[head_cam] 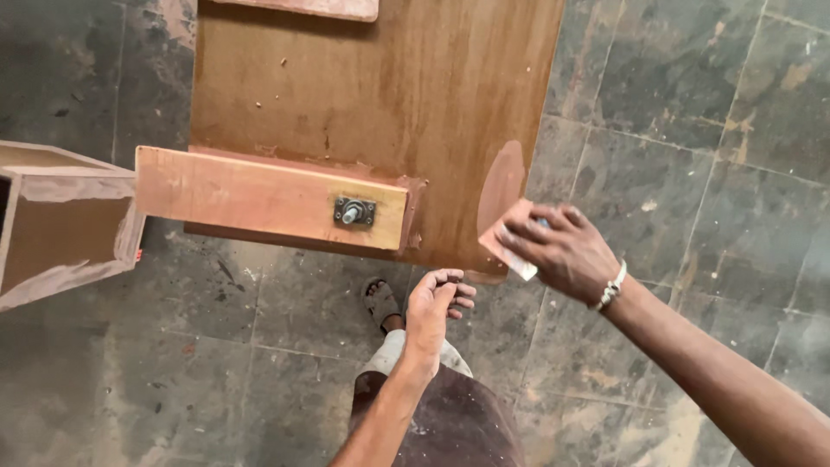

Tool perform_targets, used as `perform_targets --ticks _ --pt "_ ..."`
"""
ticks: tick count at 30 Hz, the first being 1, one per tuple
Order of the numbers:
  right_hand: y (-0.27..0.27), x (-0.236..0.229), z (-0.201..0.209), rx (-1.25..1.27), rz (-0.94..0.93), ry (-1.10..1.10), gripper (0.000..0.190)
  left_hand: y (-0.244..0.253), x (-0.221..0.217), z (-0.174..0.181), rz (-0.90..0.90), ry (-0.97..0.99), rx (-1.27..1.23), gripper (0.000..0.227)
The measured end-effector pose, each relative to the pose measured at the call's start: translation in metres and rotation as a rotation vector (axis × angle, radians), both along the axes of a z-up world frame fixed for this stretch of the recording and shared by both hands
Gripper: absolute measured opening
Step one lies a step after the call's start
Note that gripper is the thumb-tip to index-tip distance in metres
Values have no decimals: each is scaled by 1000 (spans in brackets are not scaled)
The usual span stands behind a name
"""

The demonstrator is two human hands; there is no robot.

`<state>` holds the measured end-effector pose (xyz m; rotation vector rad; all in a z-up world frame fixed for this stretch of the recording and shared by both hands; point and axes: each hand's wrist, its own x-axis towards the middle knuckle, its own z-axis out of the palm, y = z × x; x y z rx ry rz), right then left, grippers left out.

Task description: The person wipes a large wooden board with a purple cloth, then uses a putty knife to spread a pinkish paste over the board's surface and a smaller attached wooden piece. The person repeatedly scoops paste from a square container and smooths it across the wood.

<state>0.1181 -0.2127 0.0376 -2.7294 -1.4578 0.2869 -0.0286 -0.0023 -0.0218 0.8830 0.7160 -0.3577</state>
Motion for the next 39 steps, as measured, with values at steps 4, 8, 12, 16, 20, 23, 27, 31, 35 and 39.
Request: perform_targets --ticks 4,8,12,16,20,23,27,31,35,39 --pt "5 -14 -18 136 -8 -21 51 -4 -2 -8 68 9 37 22" --pt "0 -74 -14 38 0 -26 57 0 -8 -8 54 27 19 20" --pt "2 -64 -11 -119 89 -108 48 9 -11 -4 43 0 1 21" --pt "19 -20 -22 -22 -246 -153 44 14 -21 -4 -4 31 -20 22" --pt "37 -45 -22 -98 -298 49 41 21 -33 -7 -62 76 -69 23" --pt "35 -85 -3 -102 -142 115 51 28 -35 -4 -63 73 -124 24" --pt "21 -67 11 -138 -70 25 49 37 -27 -4 -17 47 -140 23" --pt "5 -11 -2 -6 -111 -85 54 34 -29 -7 31 73 -161 23" --pt "-2 -17 -24 192 118 -64 54 36 -27 -4 83 63 -106 23" --pt "-24 -67 -20 23 69 16 63 25 -19 -3 224 93 -137 23"
